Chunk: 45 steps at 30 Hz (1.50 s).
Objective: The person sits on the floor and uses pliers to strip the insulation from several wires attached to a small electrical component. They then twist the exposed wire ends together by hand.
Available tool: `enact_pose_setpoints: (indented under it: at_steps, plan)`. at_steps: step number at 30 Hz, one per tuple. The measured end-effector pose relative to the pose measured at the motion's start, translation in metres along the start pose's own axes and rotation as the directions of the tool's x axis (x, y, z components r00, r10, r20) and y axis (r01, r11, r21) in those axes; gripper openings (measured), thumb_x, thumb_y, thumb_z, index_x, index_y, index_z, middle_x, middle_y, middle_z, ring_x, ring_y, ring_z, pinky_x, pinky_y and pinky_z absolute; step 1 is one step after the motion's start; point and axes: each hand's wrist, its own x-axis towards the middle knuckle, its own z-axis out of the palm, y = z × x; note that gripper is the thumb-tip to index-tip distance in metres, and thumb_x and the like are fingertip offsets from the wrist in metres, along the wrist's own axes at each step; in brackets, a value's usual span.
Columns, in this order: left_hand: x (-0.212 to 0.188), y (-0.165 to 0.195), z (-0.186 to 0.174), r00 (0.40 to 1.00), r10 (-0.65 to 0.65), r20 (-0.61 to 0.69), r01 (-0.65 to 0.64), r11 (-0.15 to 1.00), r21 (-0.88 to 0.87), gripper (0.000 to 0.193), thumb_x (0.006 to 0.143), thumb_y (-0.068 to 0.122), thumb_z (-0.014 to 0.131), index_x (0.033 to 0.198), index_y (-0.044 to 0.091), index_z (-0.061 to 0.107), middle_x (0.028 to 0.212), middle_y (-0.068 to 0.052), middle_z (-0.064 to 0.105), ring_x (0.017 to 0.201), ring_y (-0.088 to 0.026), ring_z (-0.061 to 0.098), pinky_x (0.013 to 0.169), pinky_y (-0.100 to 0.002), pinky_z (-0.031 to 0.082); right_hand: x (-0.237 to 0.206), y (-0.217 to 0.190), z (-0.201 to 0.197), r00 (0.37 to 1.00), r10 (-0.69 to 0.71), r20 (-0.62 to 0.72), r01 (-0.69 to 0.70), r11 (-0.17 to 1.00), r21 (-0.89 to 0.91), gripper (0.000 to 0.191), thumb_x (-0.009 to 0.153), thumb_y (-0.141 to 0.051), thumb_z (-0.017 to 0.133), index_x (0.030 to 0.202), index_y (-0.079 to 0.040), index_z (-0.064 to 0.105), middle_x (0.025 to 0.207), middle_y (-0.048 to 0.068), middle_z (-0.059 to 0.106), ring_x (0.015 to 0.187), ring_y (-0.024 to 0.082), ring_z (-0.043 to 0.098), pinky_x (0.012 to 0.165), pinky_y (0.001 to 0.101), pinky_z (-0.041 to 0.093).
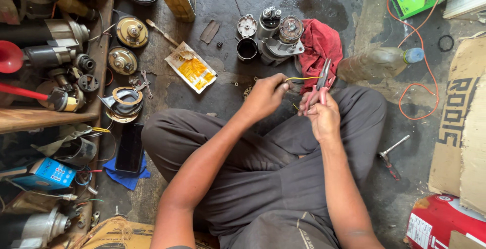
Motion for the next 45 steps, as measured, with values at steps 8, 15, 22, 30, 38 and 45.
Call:
enact_pose_setpoints:
  at_steps: [8, 15, 22, 30, 38, 45]
  plan:
    - [-0.006, 0.020, -0.015, 0.958, 0.247, -0.146, -0.215, 0.955, 0.205, 0.026, 0.095, 0.026, 0.069, 0.105, 0.002, 0.068, 0.083, -0.014, 0.068, 0.075, -0.031, 0.067, 0.066, -0.042, 0.050, -0.005, -0.003, 0.005, 0.999, -0.030, 0.038, 0.032, 0.998, -0.060, 0.017, 0.068, 0.009, 0.048, 0.080, -0.003, 0.050, 0.095, 0.012, 0.058, 0.075, 0.021, 0.057, 0.067, 0.0351, 0.051]
    - [-0.002, 0.001, -0.006, 0.947, -0.108, 0.302, 0.288, 0.704, -0.650, 0.037, 0.107, 0.035, 0.060, 0.101, 0.002, 0.076, 0.070, 0.004, 0.057, 0.063, -0.006, 0.050, 0.057, -0.025, 0.040, -0.002, 0.005, 0.009, 0.996, -0.074, 0.045, 0.082, 0.972, -0.220, 0.021, 0.068, 0.012, 0.051, 0.084, -0.001, 0.055, 0.085, 0.011, 0.055, 0.074, 0.020, 0.055, 0.067, 0.0314, 0.047]
    - [-0.006, 0.007, 0.002, 0.957, -0.276, -0.084, 0.128, 0.667, -0.734, 0.033, 0.103, 0.032, 0.063, 0.123, 0.009, 0.075, 0.069, 0.007, 0.052, 0.062, -0.004, 0.043, 0.057, -0.023, 0.036, -0.015, 0.020, 0.034, 0.978, -0.110, 0.179, 0.123, 0.990, -0.065, 0.018, 0.067, 0.013, 0.052, 0.078, -0.001, 0.050, 0.086, 0.010, 0.054, 0.077, 0.019, 0.052, 0.066, 0.0292, 0.044]
    - [-0.001, 0.024, -0.010, 0.796, 0.571, -0.200, -0.299, 0.659, 0.690, 0.033, 0.090, 0.018, 0.072, 0.122, 0.014, 0.072, 0.098, -0.004, 0.065, 0.083, -0.026, 0.057, 0.086, -0.045, 0.043, -0.018, 0.014, 0.047, 0.936, -0.353, 0.003, 0.345, 0.914, -0.215, 0.020, 0.068, 0.012, 0.050, 0.083, 0.000, 0.053, 0.087, 0.008, 0.053, 0.080, 0.015, 0.052, 0.081, 0.0255, 0.044]
    - [0.005, 0.007, 0.009, 0.819, 0.564, -0.103, -0.456, 0.750, 0.479, 0.026, 0.089, 0.008, 0.066, 0.115, 0.006, 0.062, 0.109, -0.010, 0.063, 0.101, -0.032, 0.063, 0.102, -0.046, 0.050, -0.016, 0.008, 0.038, 0.971, -0.225, -0.077, 0.224, 0.974, -0.025, 0.023, 0.068, 0.011, 0.048, 0.087, 0.001, 0.057, 0.099, 0.007, 0.058, 0.078, 0.015, 0.054, 0.067, 0.0256, 0.048]
    - [0.002, -0.004, 0.020, 0.948, 0.277, -0.157, -0.243, 0.948, 0.206, 0.009, 0.094, 0.008, 0.064, 0.102, 0.004, 0.065, 0.091, -0.016, 0.060, 0.086, -0.038, 0.063, 0.074, -0.048, 0.050, -0.023, 0.000, 0.046, 0.890, -0.430, 0.154, 0.419, 0.634, -0.650, 0.050, 0.072, 0.012, 0.049, 0.120, 0.007, 0.062, 0.113, 0.013, 0.062, 0.100, 0.019, 0.059, 0.087, 0.0280, 0.047]
